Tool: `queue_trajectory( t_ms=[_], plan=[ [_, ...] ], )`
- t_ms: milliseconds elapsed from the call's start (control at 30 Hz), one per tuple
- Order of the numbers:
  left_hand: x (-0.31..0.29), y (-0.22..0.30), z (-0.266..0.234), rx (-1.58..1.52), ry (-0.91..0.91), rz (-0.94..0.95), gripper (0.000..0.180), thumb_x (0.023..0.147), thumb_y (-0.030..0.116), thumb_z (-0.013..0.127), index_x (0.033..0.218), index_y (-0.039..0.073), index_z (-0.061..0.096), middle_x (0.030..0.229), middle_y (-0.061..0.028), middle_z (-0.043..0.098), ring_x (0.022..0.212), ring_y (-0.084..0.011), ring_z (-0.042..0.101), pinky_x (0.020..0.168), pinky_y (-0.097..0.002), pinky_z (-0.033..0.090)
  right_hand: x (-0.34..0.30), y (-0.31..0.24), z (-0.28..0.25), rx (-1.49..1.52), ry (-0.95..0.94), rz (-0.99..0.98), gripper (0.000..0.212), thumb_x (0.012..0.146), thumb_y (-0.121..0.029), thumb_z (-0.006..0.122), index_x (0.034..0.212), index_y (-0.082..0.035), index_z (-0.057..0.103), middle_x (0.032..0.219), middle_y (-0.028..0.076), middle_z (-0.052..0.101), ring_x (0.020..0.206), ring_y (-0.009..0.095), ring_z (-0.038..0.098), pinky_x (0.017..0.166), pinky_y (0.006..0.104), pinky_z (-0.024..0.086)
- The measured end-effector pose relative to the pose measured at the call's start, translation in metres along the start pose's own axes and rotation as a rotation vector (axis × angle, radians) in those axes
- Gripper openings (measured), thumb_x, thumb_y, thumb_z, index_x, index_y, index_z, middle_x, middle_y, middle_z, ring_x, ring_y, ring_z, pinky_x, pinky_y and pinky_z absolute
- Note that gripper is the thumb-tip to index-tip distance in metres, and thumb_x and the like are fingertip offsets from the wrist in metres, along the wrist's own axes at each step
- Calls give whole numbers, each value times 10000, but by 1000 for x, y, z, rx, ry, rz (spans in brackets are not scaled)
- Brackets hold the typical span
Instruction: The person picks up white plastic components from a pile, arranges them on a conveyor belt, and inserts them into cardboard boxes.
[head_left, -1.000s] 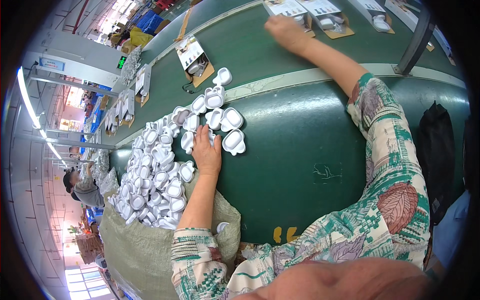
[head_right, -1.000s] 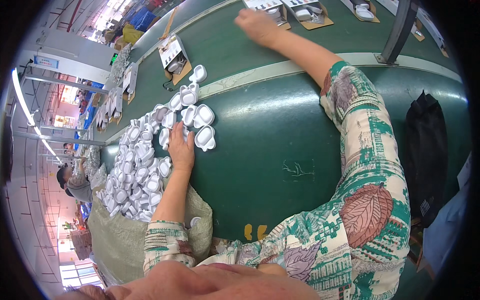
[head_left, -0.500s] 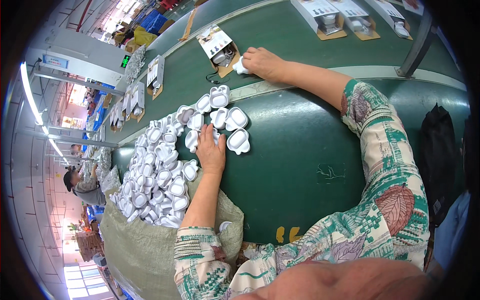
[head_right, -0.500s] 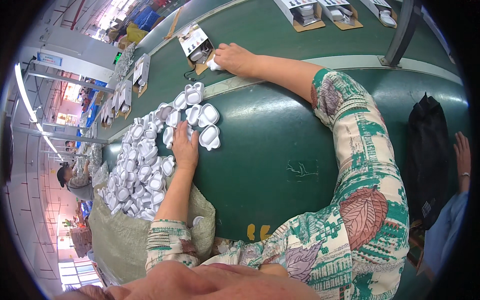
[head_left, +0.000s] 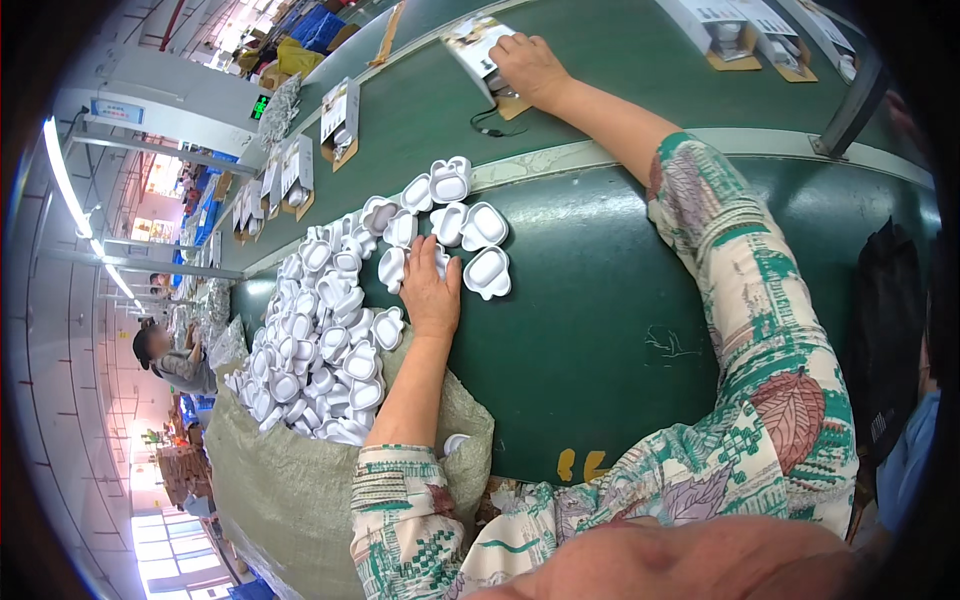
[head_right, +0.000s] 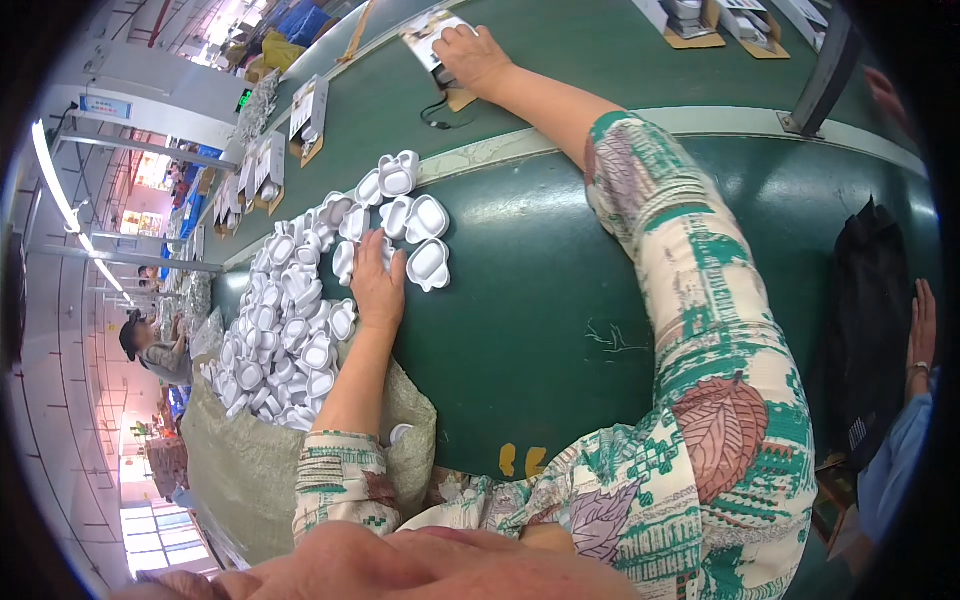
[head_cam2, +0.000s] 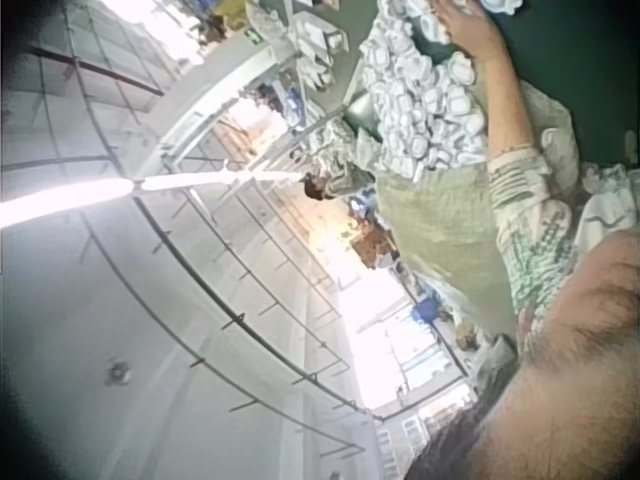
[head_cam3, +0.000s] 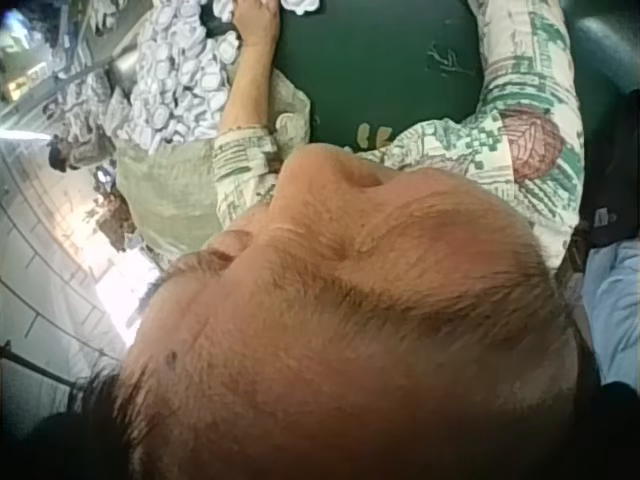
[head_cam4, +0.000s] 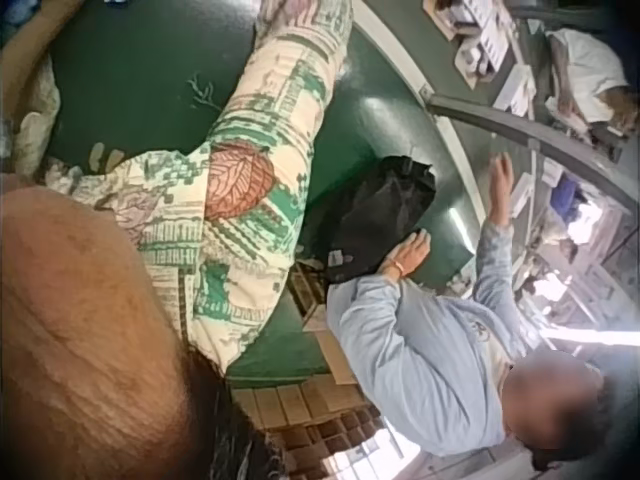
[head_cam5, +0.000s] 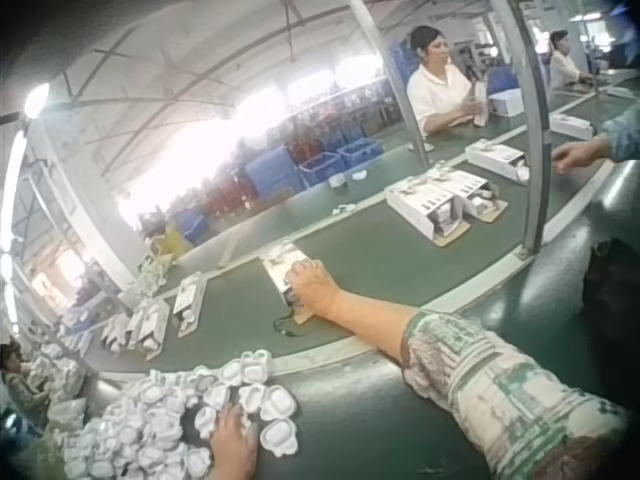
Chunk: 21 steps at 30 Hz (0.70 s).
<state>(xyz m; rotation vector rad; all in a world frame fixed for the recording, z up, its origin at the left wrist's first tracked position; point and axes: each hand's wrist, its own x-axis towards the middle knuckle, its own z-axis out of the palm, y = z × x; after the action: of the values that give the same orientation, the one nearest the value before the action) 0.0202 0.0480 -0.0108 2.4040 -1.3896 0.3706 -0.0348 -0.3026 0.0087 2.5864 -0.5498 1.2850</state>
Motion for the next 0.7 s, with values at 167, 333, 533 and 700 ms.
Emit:
queue_trajectory(
  t_ms=[167,333,533,700],
  plan=[
    [-3,-5,0,5,6,-26,471,809,278,590,1225,90,477,1295,-144,458,1168,-354,433,933,-463,371,-16,-91,-37,552,-123,-344,284,716,-165,640,976,-87,558,1002,92,542,963,266,532,782,378,461],
    [0,-9,5,-40,89,21,471,810,317,590,1206,77,504,1259,-174,490,1125,-357,481,915,-438,401,-29,-127,-34,655,-395,-477,325,689,-180,689,966,-67,560,1031,101,543,999,281,523,787,381,466],
    [2,-10,-13,-323,29,118,557,822,355,590,1309,125,447,1365,-193,389,1234,-353,405,992,-387,357,-42,-111,-34,791,-231,-428,316,679,-118,692,923,-39,508,930,111,542,916,307,529,781,386,451],
    [-7,-16,-61,-407,-390,162,567,801,358,620,1302,143,464,1374,-156,395,1240,-319,409,1001,-365,355,-42,-110,-36,797,-276,-377,300,692,-110,692,881,-47,468,878,107,521,890,306,522,748,384,443]
  ],
)
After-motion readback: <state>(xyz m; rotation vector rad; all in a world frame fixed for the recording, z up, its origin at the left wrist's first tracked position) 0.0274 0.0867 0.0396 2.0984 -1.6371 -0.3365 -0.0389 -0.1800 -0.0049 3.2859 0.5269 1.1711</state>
